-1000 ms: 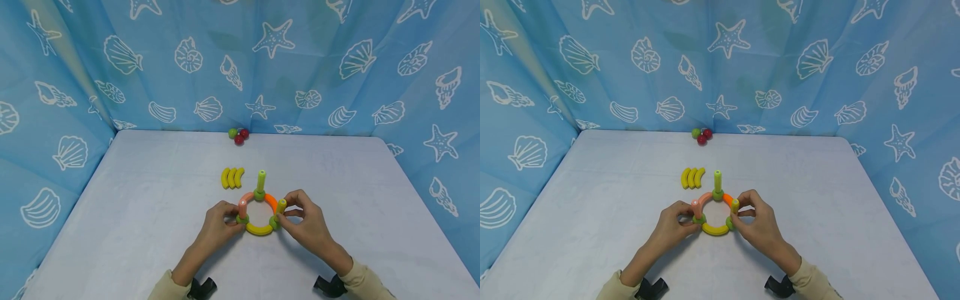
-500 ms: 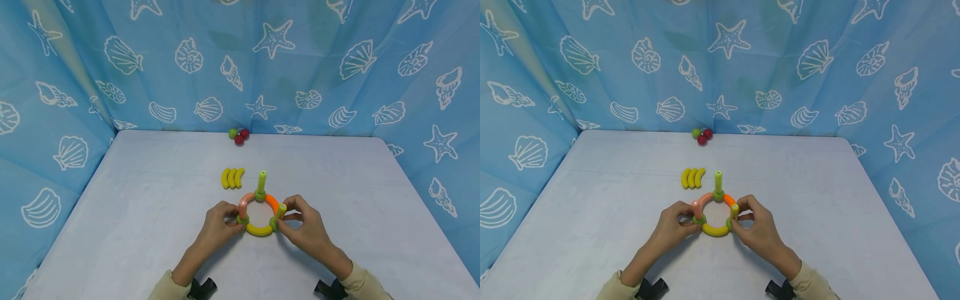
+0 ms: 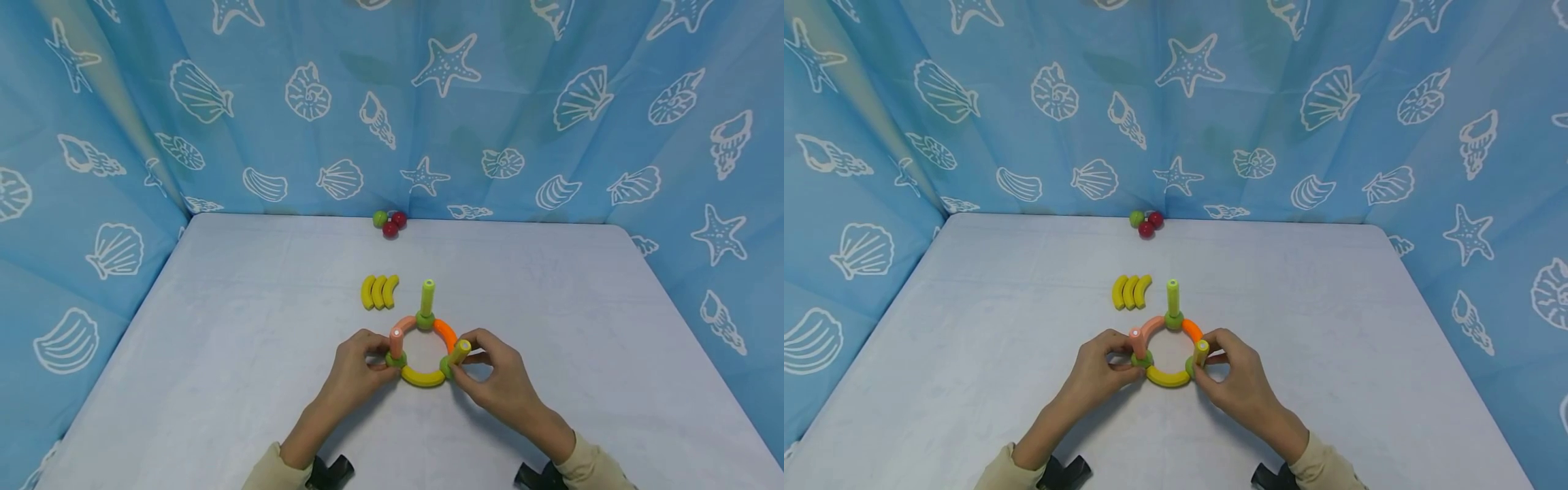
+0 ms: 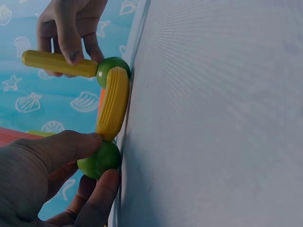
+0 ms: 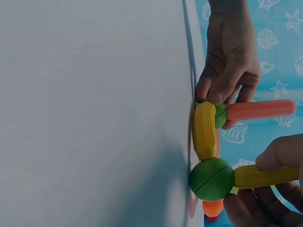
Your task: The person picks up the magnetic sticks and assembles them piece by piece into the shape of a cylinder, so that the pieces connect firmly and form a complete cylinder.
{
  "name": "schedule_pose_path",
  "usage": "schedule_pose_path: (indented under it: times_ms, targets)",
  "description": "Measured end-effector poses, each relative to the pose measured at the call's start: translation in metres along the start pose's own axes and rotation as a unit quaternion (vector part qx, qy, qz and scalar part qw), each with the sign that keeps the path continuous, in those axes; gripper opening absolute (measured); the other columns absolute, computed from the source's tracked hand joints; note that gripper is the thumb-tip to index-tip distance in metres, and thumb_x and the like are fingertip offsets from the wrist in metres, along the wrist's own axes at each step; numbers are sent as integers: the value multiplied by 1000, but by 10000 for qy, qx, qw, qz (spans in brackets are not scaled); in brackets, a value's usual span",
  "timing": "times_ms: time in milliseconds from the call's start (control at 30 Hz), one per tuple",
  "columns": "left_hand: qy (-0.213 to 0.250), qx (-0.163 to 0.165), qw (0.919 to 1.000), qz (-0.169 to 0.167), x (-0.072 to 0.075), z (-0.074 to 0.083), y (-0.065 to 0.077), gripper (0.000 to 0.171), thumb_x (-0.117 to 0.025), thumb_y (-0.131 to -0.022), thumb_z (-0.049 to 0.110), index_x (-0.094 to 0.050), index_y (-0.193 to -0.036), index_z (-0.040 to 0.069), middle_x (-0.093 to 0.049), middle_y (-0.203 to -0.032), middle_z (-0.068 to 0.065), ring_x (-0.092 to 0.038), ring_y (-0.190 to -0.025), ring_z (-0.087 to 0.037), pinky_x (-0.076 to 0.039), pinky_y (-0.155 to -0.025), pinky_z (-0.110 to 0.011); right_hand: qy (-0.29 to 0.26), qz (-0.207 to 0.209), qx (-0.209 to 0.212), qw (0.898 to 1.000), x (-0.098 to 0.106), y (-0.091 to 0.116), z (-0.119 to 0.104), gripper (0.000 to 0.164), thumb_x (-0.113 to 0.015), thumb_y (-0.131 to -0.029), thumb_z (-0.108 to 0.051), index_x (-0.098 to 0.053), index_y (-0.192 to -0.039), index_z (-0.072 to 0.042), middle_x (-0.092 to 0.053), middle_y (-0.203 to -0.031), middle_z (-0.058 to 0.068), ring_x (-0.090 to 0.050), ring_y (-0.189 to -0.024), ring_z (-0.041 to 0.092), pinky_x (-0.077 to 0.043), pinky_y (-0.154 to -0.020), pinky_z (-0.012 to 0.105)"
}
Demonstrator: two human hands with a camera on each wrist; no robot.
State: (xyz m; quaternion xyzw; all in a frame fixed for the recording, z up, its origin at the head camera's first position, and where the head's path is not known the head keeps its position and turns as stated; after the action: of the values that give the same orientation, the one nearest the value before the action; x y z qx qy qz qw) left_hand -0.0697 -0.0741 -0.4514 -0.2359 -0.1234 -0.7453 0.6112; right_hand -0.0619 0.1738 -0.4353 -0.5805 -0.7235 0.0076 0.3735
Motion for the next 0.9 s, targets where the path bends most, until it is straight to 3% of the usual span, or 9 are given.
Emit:
schedule_pose_path:
  times_ms: [233,900]
  targets:
    - [37,-27,10000,11,0,-2,0,28,-84,-77,4,-74,-104,8,-61,-98,0,-63,-95,-17,-56,-82,-26,194,-104,96,9997,-3,4,4,40,-82,-71,12,-63,-100,-10,-63,-98,-5,-64,-90,13,-60,-70,34]
    - [-60,-156,9998,76,-1,-2,0,29,-85,-77,4,-74,-104,8,-61,-98,0,-63,-94,-17,-57,-83,-28,468,-309,-730,9958,-8,7,7,36,-87,-68,8,-68,-91,-12,-56,-91,-7,-64,-83,10,-59,-67,26]
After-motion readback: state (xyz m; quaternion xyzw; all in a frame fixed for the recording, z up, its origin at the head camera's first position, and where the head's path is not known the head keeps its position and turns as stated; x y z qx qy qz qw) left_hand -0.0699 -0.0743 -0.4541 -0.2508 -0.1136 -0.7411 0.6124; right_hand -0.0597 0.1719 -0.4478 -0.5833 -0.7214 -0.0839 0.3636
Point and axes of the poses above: each hand's wrist, its own y-axis away from the middle knuckle, its own x-axis out of the back of the hand, z = x × y, the point moved 1 cm from there along -y, towards the middle knuckle
